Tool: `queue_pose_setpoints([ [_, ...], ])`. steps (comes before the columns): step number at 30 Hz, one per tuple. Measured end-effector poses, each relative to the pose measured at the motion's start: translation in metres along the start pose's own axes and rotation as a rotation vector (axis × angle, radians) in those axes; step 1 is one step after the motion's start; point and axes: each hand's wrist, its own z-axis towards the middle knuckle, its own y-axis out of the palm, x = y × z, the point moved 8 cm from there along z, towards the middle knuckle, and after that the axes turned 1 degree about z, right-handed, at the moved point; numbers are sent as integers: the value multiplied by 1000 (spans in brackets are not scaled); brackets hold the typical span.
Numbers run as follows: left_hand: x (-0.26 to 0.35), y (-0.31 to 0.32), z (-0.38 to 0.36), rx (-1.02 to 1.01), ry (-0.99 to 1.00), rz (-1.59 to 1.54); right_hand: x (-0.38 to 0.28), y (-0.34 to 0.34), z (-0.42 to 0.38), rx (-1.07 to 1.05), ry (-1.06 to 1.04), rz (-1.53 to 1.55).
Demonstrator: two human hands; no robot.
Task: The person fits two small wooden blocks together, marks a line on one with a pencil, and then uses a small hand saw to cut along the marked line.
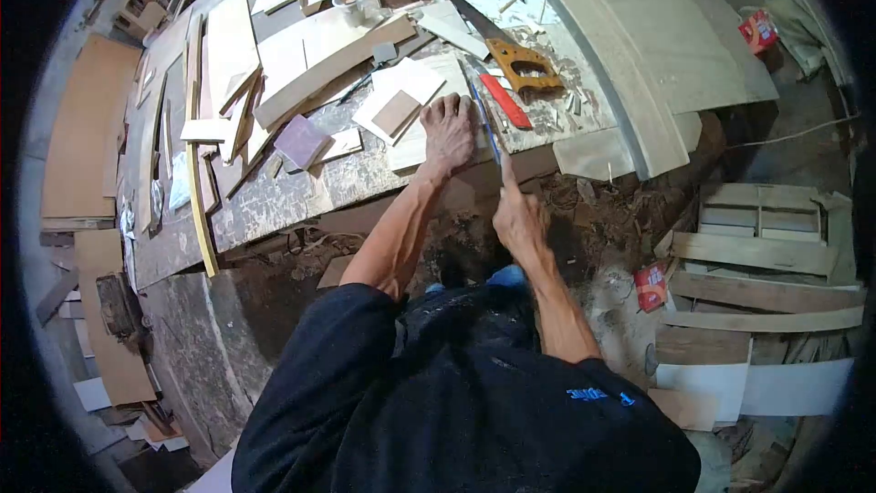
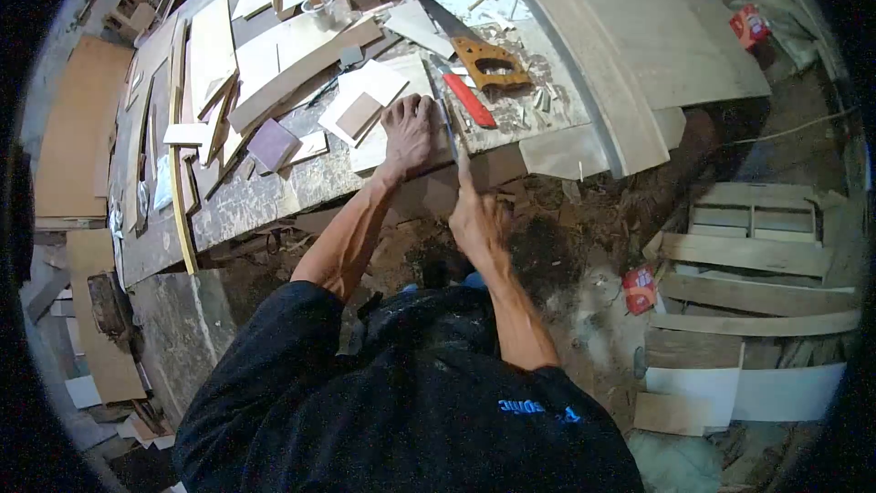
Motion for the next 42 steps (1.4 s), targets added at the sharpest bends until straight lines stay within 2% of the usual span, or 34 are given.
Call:
queue_pose_setpoints([
  [2,2,-7,3,12,7,-11,8,18,32,28,-85,-30],
  [4,1,-8,4,10,-3,-51,-17,-2,43,-6,-38,71],
  [11,0,-6,2,36,1,-110,-13,8,51,8,-78,98],
  [15,4,-9,4,-46,-15,-103,-15,11,57,-18,-98,47],
  [19,27,-34,11,-70,84,-53,-18,8,57,-39,-105,31],
  [22,26,-20,18,-148,129,-104,-17,11,59,38,-127,62],
  [23,23,-19,12,-164,25,-200,-16,15,60,50,-133,55],
  [26,25,-22,8,-1,106,-187,-9,24,65,85,-146,51],
  [30,21,-17,8,-100,49,-194,-17,14,59,43,-158,34],
  [35,7,14,5,-43,112,-87,-9,6,29,22,-127,67],
  [42,5,14,6,-32,94,-60,-14,-21,-2,67,-123,13],
])
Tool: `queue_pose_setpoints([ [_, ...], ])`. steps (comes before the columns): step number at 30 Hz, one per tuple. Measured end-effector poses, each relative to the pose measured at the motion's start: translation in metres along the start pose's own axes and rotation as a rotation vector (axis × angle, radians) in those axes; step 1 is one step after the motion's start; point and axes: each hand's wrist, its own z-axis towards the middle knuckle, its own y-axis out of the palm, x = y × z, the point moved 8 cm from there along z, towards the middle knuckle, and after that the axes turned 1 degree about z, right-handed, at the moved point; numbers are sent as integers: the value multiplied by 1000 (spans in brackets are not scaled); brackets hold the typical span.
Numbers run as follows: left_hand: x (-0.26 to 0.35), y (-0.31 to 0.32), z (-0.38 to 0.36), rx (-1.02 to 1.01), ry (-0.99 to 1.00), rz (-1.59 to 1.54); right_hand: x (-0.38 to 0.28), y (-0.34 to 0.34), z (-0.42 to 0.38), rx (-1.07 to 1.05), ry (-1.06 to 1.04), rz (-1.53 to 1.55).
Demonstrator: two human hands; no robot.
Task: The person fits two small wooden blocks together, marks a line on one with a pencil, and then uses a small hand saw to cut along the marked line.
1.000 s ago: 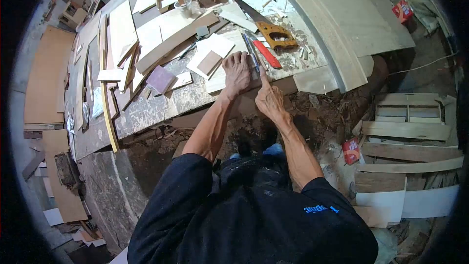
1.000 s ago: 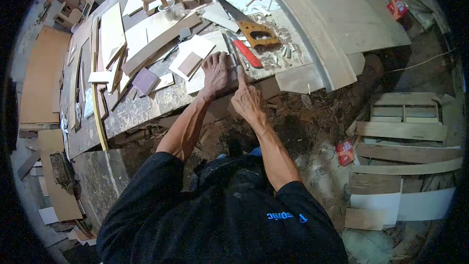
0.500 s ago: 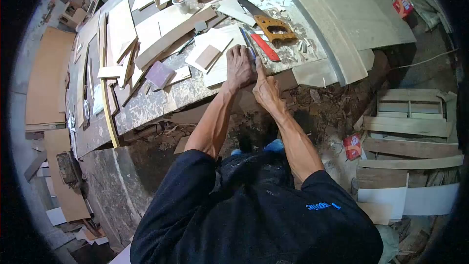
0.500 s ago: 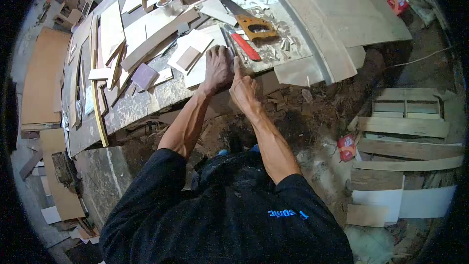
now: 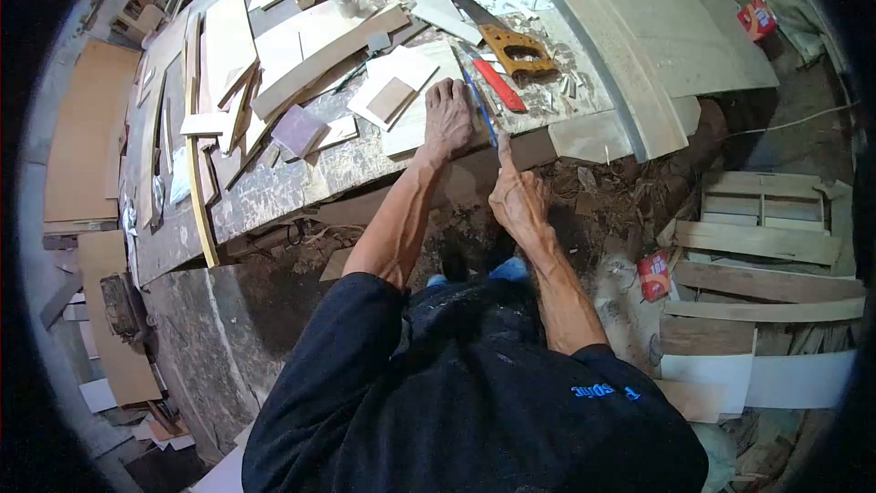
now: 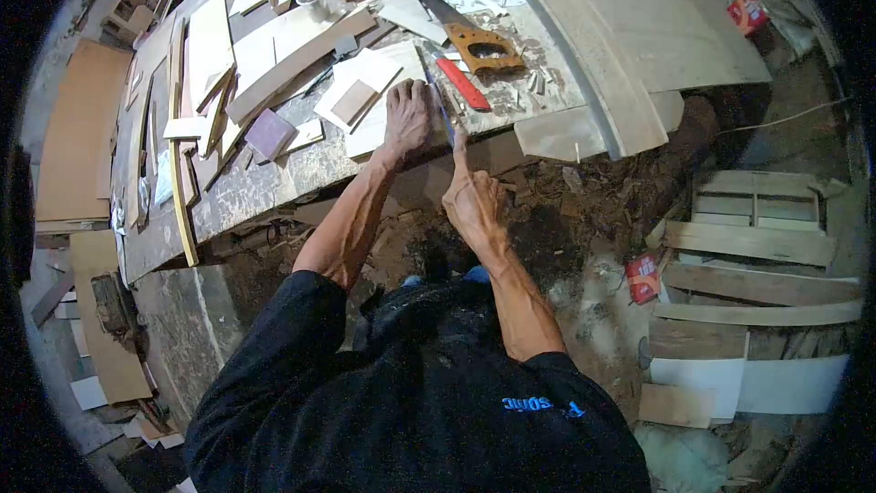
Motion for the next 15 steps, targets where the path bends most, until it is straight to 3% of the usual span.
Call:
queue_pose_setpoints([
  [4,0,-4,0,-38,-73,-87,-4,3,7,65,-84,76],
  [9,6,-16,2,29,-55,-66,3,24,40,3,0,2],
  [15,2,-11,0,53,-38,-54,2,6,9,-93,46,-4],
])
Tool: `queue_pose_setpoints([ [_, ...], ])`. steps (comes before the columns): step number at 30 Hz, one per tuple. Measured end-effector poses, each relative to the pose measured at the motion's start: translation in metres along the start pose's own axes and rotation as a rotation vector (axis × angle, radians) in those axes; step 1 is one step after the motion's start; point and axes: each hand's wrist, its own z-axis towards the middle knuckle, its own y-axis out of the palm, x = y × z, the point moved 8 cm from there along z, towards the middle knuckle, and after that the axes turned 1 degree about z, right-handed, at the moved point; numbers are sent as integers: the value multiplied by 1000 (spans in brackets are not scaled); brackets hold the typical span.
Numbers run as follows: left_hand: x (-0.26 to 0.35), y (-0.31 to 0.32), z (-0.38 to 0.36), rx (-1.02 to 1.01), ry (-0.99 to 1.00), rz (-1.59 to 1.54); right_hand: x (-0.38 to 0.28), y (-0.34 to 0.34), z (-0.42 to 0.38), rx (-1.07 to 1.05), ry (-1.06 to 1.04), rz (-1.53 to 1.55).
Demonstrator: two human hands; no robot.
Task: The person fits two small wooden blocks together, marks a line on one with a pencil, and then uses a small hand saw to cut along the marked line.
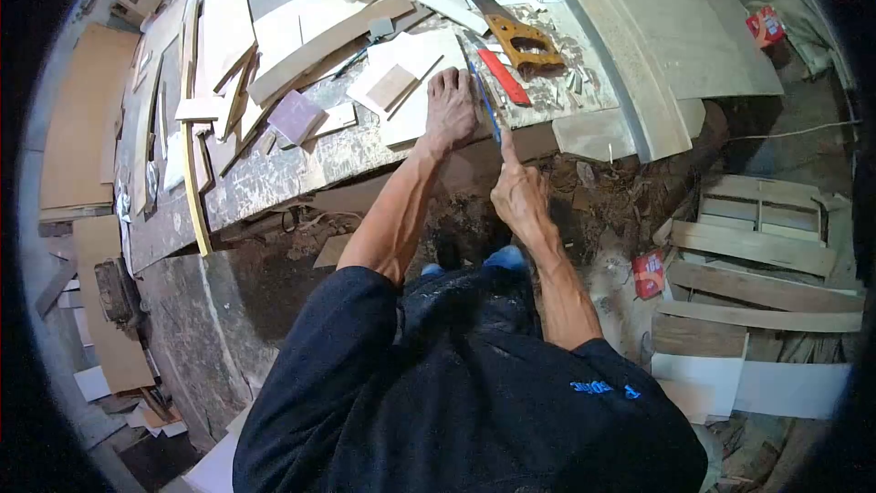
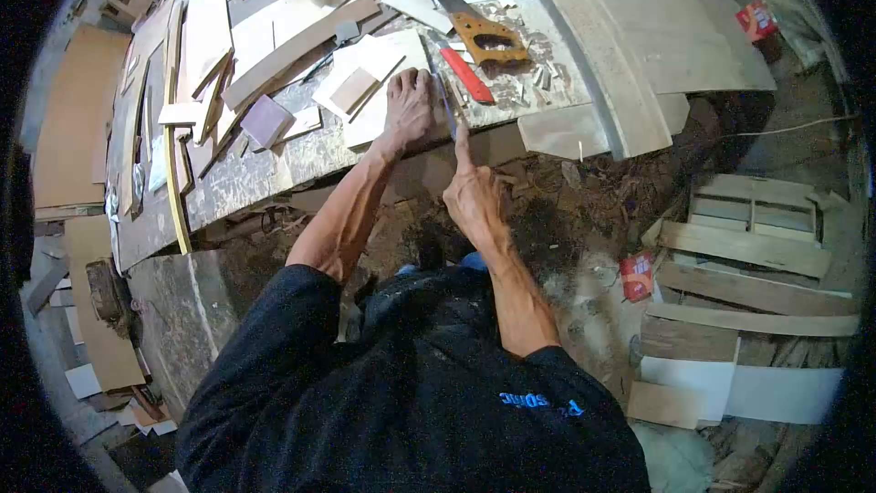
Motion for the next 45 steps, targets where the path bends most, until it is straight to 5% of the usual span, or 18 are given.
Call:
queue_pose_setpoints([
  [5,-3,8,-1,-95,-46,-36,21,41,48,126,-203,-24],
  [8,-3,8,1,-91,-18,4,-1,7,24,1,-22,85],
  [15,-1,8,-1,-59,1,22,-4,14,46,16,-23,134],
  [16,-1,8,-1,-106,-19,0,-11,14,46,96,-177,2],
  [24,-1,7,1,-158,-48,1,2,14,17,-11,40,82],
  [45,1,1,1,-28,-36,35,24,26,-25,72,36,132],
])
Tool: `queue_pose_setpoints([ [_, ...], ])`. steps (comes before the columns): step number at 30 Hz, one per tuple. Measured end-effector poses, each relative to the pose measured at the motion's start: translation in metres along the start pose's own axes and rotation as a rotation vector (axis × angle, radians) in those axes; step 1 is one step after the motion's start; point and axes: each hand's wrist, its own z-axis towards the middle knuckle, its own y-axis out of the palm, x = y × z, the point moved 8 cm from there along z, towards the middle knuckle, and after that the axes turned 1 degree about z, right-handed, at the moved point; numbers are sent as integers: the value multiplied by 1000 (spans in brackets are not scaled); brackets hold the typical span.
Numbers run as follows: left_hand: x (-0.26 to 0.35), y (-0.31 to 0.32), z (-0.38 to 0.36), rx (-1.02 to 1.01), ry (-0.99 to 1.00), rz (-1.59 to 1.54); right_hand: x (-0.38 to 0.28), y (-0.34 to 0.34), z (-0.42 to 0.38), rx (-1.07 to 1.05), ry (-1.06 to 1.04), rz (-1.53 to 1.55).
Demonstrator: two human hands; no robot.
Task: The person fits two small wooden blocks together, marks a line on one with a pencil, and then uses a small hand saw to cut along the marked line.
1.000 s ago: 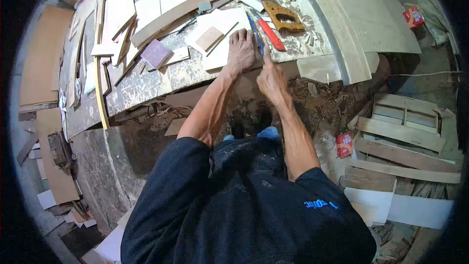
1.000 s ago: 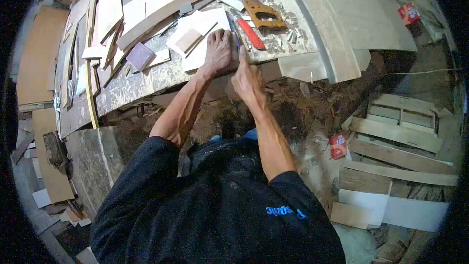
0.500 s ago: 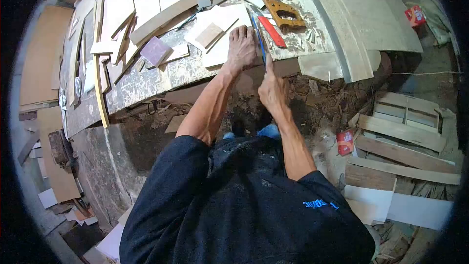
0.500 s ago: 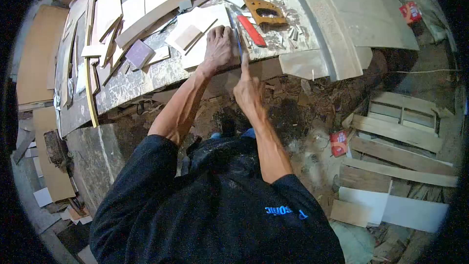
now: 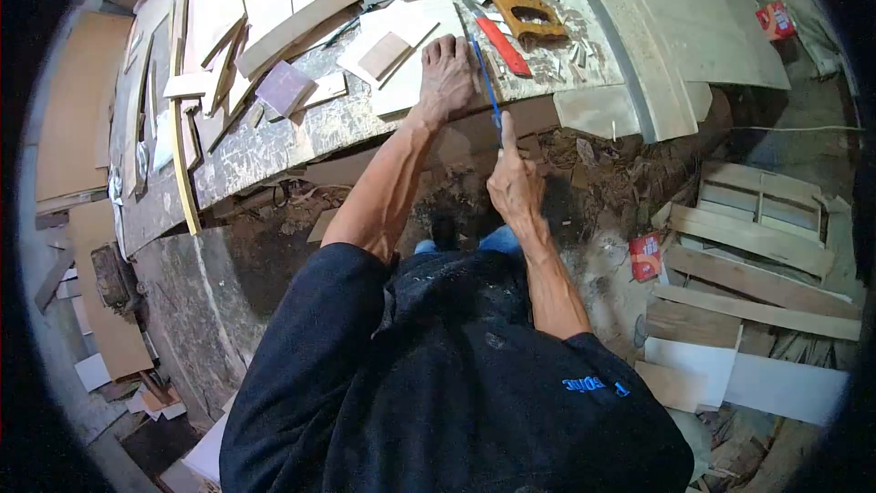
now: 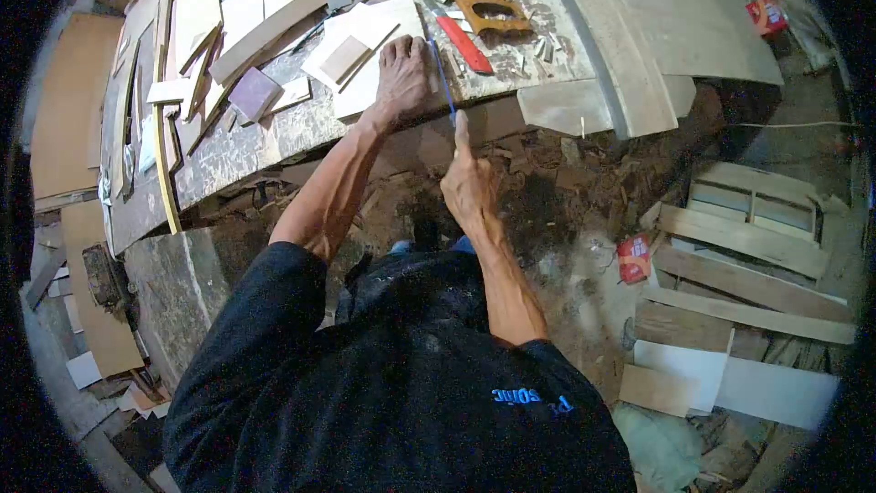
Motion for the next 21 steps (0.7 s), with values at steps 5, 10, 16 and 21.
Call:
queue_pose_setpoints([
  [5,4,-7,0,-4,20,-26,-14,6,49,52,-62,-119],
  [10,-1,1,2,-3,1,-9,9,17,12,49,-49,56],
  [16,-1,0,1,-34,-21,-38,-14,14,56,-11,-75,-88],
  [21,-1,1,1,-30,-25,-46,-3,11,24,-3,1,69],
])
